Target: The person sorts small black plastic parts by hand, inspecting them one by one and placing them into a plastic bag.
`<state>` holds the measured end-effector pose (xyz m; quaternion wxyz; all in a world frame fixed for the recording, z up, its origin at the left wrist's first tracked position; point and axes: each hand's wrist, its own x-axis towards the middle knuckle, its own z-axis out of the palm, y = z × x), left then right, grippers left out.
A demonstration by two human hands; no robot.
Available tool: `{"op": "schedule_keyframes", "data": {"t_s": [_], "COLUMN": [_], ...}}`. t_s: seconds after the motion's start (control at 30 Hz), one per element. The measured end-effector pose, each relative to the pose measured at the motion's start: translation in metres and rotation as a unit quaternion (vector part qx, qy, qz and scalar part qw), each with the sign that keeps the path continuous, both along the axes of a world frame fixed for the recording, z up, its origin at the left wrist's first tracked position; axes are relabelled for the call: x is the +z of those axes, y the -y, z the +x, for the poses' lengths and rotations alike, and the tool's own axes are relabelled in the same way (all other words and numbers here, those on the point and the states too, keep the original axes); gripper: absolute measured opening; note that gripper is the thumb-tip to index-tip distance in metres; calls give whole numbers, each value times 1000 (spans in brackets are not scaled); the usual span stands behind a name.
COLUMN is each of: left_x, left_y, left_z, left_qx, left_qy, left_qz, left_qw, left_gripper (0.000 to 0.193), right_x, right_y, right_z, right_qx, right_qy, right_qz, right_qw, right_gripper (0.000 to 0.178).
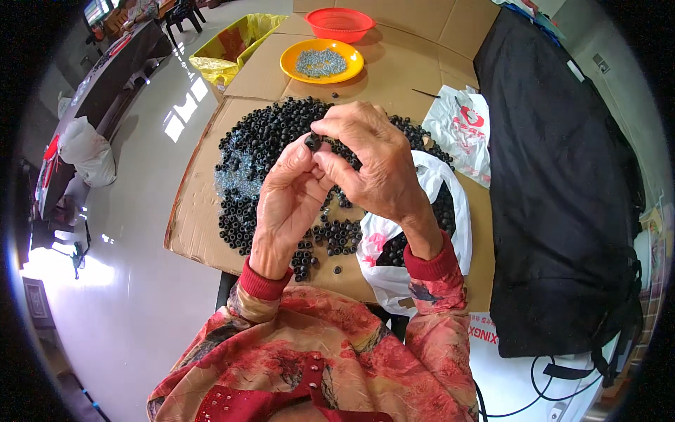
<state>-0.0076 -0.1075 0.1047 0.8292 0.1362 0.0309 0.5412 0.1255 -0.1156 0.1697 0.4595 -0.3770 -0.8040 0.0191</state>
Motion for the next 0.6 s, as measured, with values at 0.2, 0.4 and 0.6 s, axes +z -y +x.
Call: {"op": "schedule_keyframes", "data": {"t_s": [0.2,0.4,0.6], "left_x": [-1,-5,-11], "left_y": [-2,0,-1], "left_z": [12,23,26], "left_qx": [-20,-27,-43], "left_qy": [-13,-26,-8], "left_qz": [7,-3,-15], "left_qw": [1000,999,999], "left_gripper": [23,24,22], "right_x": [-7,-19,-26], "right_y": [0,-2,-4], "right_z": [11,21,23], "right_qx": [-41,-44,-56], "right_qy": [39,28,40], "right_qz": [37,62,101], "right_qw": [998,997,992], "right_gripper": [34,33,33]}}
